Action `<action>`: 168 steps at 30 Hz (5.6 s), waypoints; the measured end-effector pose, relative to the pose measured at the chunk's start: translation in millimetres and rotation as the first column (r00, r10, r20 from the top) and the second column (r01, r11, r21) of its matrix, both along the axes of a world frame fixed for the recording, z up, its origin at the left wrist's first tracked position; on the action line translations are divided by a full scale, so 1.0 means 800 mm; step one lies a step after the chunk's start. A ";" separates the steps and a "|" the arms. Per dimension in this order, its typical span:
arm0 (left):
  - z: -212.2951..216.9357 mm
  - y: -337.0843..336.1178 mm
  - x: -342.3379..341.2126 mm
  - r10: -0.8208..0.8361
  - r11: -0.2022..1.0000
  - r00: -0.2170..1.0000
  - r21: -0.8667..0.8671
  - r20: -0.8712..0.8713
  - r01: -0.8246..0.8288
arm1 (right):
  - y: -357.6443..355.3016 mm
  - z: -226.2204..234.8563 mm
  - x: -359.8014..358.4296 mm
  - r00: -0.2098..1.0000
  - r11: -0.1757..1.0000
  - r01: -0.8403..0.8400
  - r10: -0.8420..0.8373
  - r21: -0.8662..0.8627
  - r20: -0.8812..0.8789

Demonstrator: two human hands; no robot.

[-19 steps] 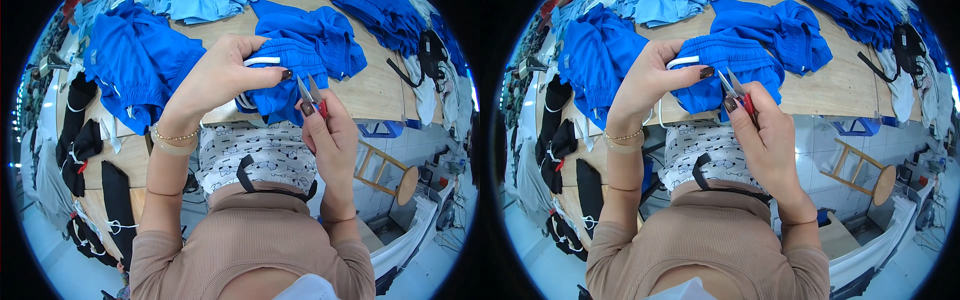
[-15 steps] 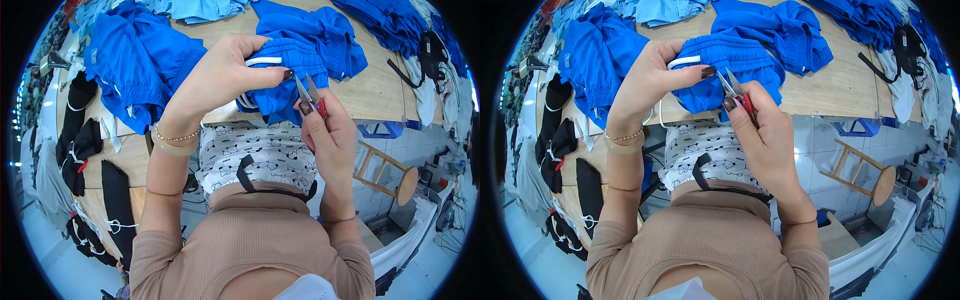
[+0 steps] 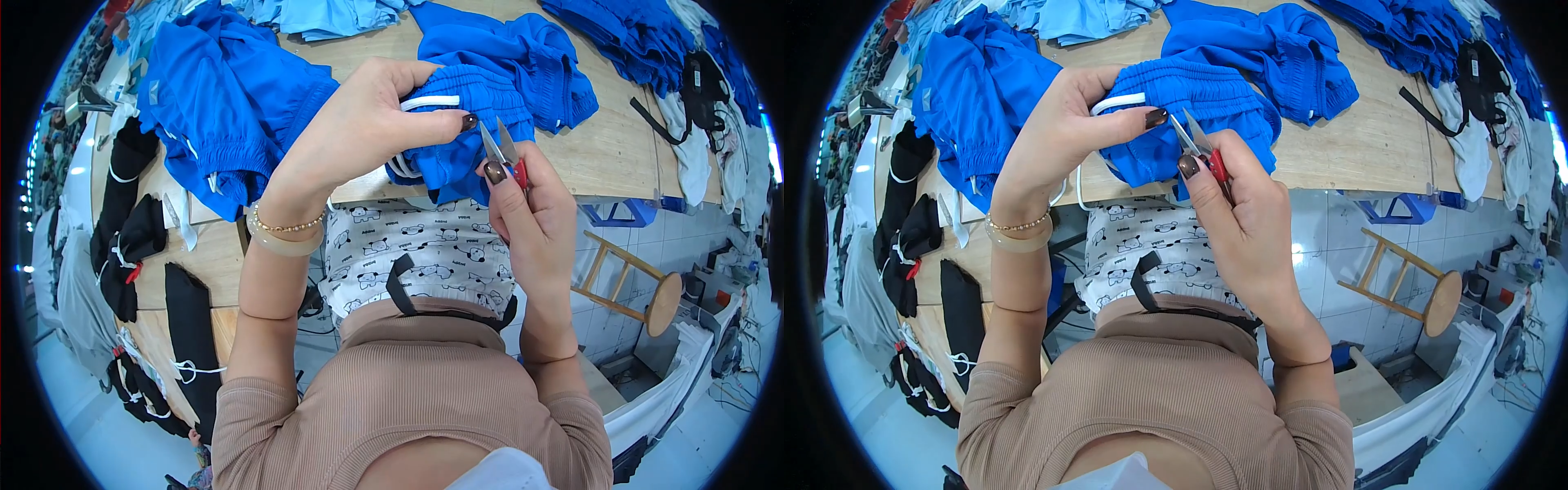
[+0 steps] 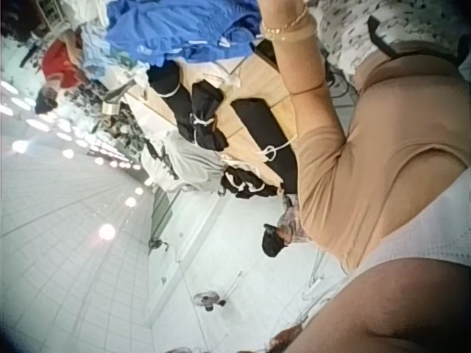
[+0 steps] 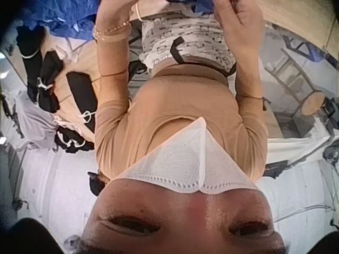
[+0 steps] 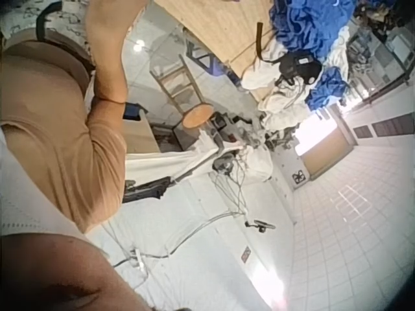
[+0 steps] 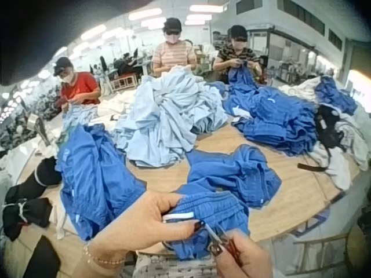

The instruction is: Inspect a pair of blue shorts and use thread snips to trim loose threads from the waistband and seams.

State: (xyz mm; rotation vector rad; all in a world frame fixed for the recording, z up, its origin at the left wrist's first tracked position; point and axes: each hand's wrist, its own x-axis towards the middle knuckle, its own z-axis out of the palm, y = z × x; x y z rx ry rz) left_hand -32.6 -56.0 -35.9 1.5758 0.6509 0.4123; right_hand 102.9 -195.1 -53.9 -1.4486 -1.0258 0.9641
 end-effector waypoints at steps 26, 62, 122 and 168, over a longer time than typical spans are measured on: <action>-0.005 -0.007 0.009 0.043 0.999 0.996 0.016 0.082 -0.045 | 0.008 -0.011 0.002 0.629 0.994 -0.105 0.081 0.018 -0.773; -0.019 -0.010 -0.018 0.010 0.998 0.997 -0.057 0.075 -0.005 | -0.008 0.010 0.002 0.991 0.990 -0.064 0.048 -0.122 -0.128; -0.027 -0.011 -0.018 0.071 0.990 0.989 -0.131 0.133 -0.053 | -0.001 -0.003 -0.006 0.999 1.000 0.030 -0.029 -0.005 0.021; -0.023 -0.011 -0.017 0.080 0.986 0.991 -0.156 0.110 -0.063 | -0.004 0.002 0.000 0.998 0.999 0.024 -0.022 -0.029 0.061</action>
